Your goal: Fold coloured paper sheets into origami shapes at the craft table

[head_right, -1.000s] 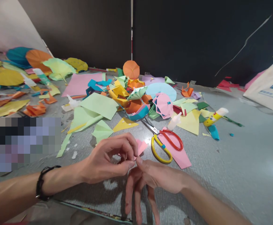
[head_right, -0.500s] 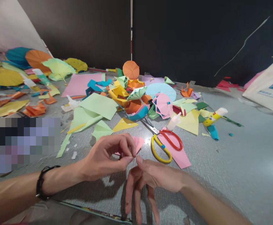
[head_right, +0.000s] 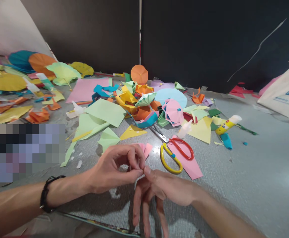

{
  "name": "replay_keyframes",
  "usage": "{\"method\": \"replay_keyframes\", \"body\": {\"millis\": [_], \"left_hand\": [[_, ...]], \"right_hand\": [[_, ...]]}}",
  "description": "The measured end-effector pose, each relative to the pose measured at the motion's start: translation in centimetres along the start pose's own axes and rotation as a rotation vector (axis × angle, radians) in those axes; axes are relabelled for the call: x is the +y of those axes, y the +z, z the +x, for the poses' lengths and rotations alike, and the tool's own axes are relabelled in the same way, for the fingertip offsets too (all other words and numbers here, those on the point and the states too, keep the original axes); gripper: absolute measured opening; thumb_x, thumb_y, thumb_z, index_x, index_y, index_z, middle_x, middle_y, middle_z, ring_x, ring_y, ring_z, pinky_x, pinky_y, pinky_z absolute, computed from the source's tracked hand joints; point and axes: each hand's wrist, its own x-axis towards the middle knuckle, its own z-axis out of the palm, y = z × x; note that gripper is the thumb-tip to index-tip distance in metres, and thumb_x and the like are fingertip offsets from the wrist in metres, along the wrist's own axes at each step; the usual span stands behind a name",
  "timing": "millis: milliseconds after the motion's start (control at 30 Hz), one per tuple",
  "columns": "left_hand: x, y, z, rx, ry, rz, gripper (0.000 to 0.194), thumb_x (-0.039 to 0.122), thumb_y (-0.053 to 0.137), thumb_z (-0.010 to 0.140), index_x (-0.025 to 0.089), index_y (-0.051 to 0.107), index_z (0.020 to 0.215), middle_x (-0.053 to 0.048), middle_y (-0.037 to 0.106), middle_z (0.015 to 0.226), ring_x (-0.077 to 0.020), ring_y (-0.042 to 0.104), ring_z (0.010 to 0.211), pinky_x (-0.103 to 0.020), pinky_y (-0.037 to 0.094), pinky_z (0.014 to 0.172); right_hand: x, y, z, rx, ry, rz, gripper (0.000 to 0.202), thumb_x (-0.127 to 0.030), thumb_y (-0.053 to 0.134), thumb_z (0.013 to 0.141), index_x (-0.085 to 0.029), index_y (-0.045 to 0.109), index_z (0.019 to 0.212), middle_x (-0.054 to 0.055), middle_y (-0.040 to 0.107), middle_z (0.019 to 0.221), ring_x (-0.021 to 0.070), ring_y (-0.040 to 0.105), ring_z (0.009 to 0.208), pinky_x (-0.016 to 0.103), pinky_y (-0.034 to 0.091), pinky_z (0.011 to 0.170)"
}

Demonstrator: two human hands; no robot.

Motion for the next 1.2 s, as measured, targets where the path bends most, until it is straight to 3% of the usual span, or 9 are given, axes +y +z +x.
{"method": "replay_keyframes", "body": {"millis": [267,533,700,900,1000,1067,1133,1200], "left_hand": [[-0.2,0.2,0.0,-0.03,-0.049,-0.083,0.025,-0.001,0.066,0.072,0.017,0.048,0.069,-0.002,0.062,0.083,-0.0109,0.056,0.074,-0.022,0.044,0.065],[-0.3,0.0,0.0,-0.03,-0.057,-0.047,0.028,-0.002,0.066,0.076,0.017,0.047,0.07,-0.001,0.06,0.082,-0.0102,0.051,0.072,-0.023,0.04,0.062],[-0.6,-0.1,0.0,-0.037,-0.054,-0.081,0.028,0.0,0.069,0.08,0.017,0.048,0.071,-0.001,0.06,0.084,-0.01,0.051,0.072,-0.021,0.039,0.059],[-0.1,-0.4,0.5,0.06,-0.084,-0.032,0.018,0.017,0.079,0.087,0.013,0.065,0.077,-0.005,0.068,0.091,-0.0106,0.061,0.07,-0.021,0.047,0.056],[0.4,-1.0,1.2,0.168,-0.076,0.015,0.015,0.022,0.074,0.092,0.012,0.07,0.081,-0.006,0.069,0.098,-0.0063,0.058,0.06,-0.02,0.048,0.053],[0.6,-1.5,1.6,0.255,-0.041,0.074,0.015,0.024,0.07,0.096,0.013,0.071,0.085,-0.005,0.069,0.099,-0.0058,0.057,0.061,-0.02,0.05,0.056],[0.7,-1.9,1.9,0.326,-0.024,0.105,0.016,0.028,0.067,0.099,0.015,0.069,0.09,-0.004,0.067,0.098,-0.006,0.057,0.061,-0.02,0.049,0.054],[0.6,-2.1,2.0,0.374,-0.022,0.106,0.017,0.031,0.066,0.1,0.016,0.066,0.091,-0.003,0.064,0.099,-0.006,0.055,0.061,-0.019,0.046,0.05]], "right_hand": [[-0.2,0.9,-0.1,0.11,0.012,-0.039,0.09,-0.083,0.027,0.098,-0.007,0.072,0.082,0.019,0.078,0.079,0.0159,0.069,0.045,0.021,0.053,0.035],[-0.7,0.9,-0.3,0.058,-0.009,-0.058,0.086,-0.08,0.028,0.1,-0.008,0.073,0.081,0.02,0.078,0.088,0.0155,0.071,0.049,0.022,0.055,0.038],[-1.6,1.0,-0.6,0.011,-0.012,-0.088,0.086,-0.077,0.024,0.102,-0.008,0.073,0.083,0.017,0.076,0.079,0.0161,0.072,0.053,0.021,0.055,0.04],[-1.7,1.8,-1.1,0.08,0.061,-0.085,0.035,-0.049,0.072,0.094,-0.015,0.065,0.089,0.006,0.074,0.084,0.0087,0.07,0.059,0.014,0.056,0.049],[-1.5,2.1,-0.9,0.193,-0.056,-0.118,0.035,-0.05,0.065,0.099,-0.016,0.064,0.09,0.006,0.075,0.083,0.0078,0.068,0.054,0.015,0.054,0.048],[-1.5,2.0,-0.8,0.351,-0.193,-0.213,0.035,-0.05,0.057,0.104,-0.017,0.065,0.092,0.007,0.077,0.087,0.0097,0.07,0.057,0.018,0.055,0.05],[-1.6,1.7,-0.8,0.588,-0.356,-0.476,0.03,-0.042,0.05,0.108,-0.019,0.068,0.098,0.006,0.077,0.091,0.0131,0.074,0.069,0.023,0.059,0.06],[-1.7,1.1,-0.7,0.799,-0.52,-0.876,0.02,-0.03,0.052,0.107,-0.022,0.07,0.107,0.006,0.077,0.102,0.0183,0.075,0.093,0.033,0.063,0.083]]}}
